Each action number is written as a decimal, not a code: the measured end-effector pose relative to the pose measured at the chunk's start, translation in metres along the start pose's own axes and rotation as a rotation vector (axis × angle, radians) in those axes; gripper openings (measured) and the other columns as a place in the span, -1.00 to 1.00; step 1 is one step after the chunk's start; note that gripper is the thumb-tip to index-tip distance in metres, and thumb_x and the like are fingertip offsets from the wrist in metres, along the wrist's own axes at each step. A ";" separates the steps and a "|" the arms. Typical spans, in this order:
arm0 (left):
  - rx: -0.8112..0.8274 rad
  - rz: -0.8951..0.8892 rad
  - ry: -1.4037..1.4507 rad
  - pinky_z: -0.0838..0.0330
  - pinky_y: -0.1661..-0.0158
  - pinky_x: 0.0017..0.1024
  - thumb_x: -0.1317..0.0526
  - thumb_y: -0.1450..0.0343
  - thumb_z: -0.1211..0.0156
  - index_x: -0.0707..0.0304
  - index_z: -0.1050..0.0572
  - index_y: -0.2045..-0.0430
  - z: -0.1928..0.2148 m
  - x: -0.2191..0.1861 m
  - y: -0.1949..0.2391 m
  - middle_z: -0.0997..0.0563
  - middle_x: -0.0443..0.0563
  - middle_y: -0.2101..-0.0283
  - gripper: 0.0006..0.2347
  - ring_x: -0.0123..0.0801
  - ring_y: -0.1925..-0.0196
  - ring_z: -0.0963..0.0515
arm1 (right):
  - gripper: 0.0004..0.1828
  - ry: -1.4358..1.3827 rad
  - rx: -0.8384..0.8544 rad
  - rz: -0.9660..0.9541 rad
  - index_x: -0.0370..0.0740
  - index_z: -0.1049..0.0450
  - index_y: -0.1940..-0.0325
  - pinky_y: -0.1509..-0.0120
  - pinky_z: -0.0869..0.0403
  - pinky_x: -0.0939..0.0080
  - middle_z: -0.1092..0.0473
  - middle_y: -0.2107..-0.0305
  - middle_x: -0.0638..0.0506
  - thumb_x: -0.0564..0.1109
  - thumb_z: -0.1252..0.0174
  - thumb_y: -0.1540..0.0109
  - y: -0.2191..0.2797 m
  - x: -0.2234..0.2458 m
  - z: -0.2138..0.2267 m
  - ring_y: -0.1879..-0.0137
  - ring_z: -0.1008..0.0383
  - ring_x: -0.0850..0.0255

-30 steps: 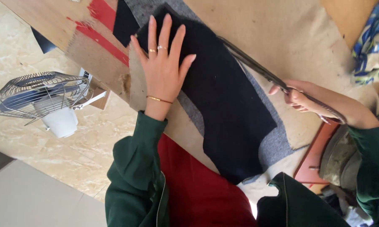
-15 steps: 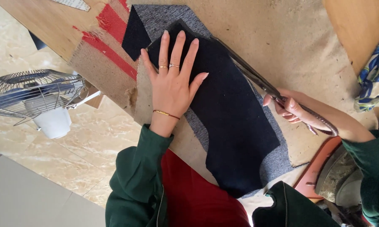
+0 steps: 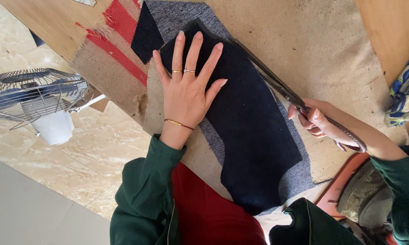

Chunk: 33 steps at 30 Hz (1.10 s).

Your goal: Cutting out garment pieces from fabric using large scissors on a workbench

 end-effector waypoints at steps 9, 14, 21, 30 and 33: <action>-0.001 0.009 -0.003 0.13 -0.38 0.38 -0.26 -0.62 0.31 -0.18 -0.26 -0.45 0.001 0.000 0.000 -0.21 0.01 -0.50 -0.48 0.01 -0.55 -0.07 | -0.13 0.459 -0.078 -0.226 -0.14 -0.50 0.16 0.31 -0.13 0.21 -0.05 0.57 0.06 0.58 0.32 -0.02 0.007 0.027 0.036 0.44 -0.01 0.22; 0.013 0.020 -0.013 0.12 -0.41 0.36 -0.27 -0.62 0.28 0.06 -0.25 -0.46 -0.003 0.002 0.000 -0.17 -0.06 -0.51 -0.41 -0.05 -0.56 -0.04 | -0.23 0.851 -0.010 -0.281 0.18 -0.51 -0.05 0.21 -0.37 0.24 -0.39 0.55 0.09 0.51 0.37 -0.05 0.000 0.040 0.054 0.46 -0.30 0.22; 0.049 0.041 0.000 0.16 -0.43 0.32 -0.28 -0.62 0.20 0.13 -0.24 -0.47 -0.002 0.002 -0.001 -0.15 -0.03 -0.52 -0.39 -0.06 -0.57 -0.02 | -0.55 0.801 0.041 -0.248 0.10 -0.49 -0.07 0.30 -0.20 0.25 -0.32 0.54 0.07 0.28 0.07 -0.26 -0.016 0.050 0.061 0.48 -0.11 0.22; 0.066 0.035 -0.003 0.14 -0.42 0.33 -0.26 -0.64 0.16 0.12 -0.23 -0.47 -0.002 0.002 -0.001 -0.13 -0.03 -0.53 -0.41 -0.07 -0.57 -0.01 | -0.76 0.863 -0.071 -0.418 0.00 -0.55 0.05 0.27 -0.17 0.23 -0.41 0.49 0.02 0.00 -0.05 -0.28 -0.017 0.061 0.069 0.42 -0.23 0.19; 0.069 0.032 -0.013 0.13 -0.43 0.32 -0.27 -0.64 0.23 0.11 -0.22 -0.48 -0.003 0.002 -0.001 -0.12 -0.04 -0.53 -0.40 -0.07 -0.57 -0.01 | -0.60 0.916 -0.086 -0.387 -0.08 -0.50 0.27 0.31 -0.20 0.21 -0.35 0.60 0.00 0.27 -0.08 -0.32 -0.017 0.070 0.074 0.49 -0.27 0.18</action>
Point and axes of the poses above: each hand's wrist, its own y-axis away from the middle knuckle, its own z-axis out of the back of the hand, x = y × z, the point moved 8 cm from there along -y, towards the middle knuckle
